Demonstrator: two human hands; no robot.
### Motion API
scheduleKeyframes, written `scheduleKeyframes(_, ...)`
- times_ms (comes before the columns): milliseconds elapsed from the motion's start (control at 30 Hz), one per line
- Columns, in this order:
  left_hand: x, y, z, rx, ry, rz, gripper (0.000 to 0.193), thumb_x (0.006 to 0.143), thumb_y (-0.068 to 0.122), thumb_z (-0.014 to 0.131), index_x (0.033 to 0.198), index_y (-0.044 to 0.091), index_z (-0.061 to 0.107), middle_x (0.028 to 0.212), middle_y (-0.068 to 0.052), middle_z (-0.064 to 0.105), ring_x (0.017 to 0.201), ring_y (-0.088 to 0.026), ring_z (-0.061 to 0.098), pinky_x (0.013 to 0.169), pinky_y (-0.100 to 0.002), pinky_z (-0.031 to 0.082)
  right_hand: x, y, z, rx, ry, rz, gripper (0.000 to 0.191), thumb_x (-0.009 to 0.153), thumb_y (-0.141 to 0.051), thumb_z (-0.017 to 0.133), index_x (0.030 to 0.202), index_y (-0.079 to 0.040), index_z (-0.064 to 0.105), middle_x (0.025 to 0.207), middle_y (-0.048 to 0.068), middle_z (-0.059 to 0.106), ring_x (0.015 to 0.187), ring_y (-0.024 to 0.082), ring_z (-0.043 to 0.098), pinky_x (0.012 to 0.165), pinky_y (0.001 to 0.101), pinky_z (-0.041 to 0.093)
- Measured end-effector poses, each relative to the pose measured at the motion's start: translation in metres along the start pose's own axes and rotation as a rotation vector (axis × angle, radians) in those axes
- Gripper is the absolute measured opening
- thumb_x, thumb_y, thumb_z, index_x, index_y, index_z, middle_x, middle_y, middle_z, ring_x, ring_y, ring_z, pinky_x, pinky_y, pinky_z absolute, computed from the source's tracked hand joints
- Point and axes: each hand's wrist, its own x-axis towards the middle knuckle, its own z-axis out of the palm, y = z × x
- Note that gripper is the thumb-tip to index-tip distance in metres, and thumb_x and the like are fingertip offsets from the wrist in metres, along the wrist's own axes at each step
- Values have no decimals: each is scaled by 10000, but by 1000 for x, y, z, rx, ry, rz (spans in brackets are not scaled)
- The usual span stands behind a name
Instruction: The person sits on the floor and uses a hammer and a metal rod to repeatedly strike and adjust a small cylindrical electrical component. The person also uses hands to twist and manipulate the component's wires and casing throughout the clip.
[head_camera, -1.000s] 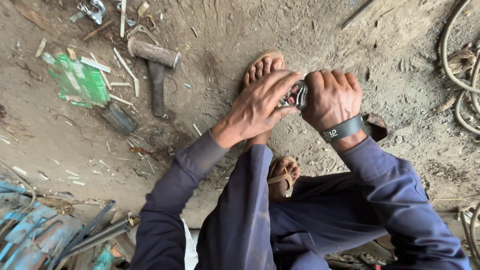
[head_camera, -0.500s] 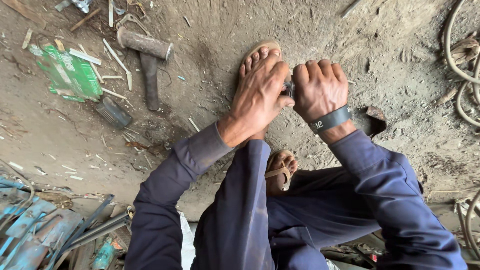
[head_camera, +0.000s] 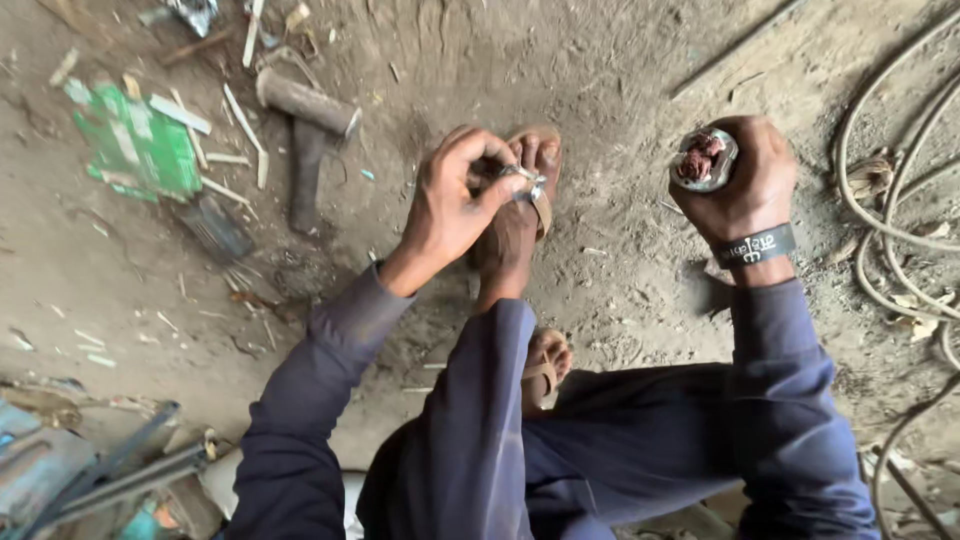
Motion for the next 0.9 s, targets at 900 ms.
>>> scheduleKeyframes(900, -12, -45, -128, 654, 527, 155, 357, 1002, 93, 828, 1286, 62, 613, 1289, -122, 497, 1112, -262, 632, 909, -373, 589, 4, -28, 3, 243, -223, 108, 587, 757, -263, 963, 1196, -31, 651, 1071, 125, 726, 921, 208, 707, 795, 328, 608)
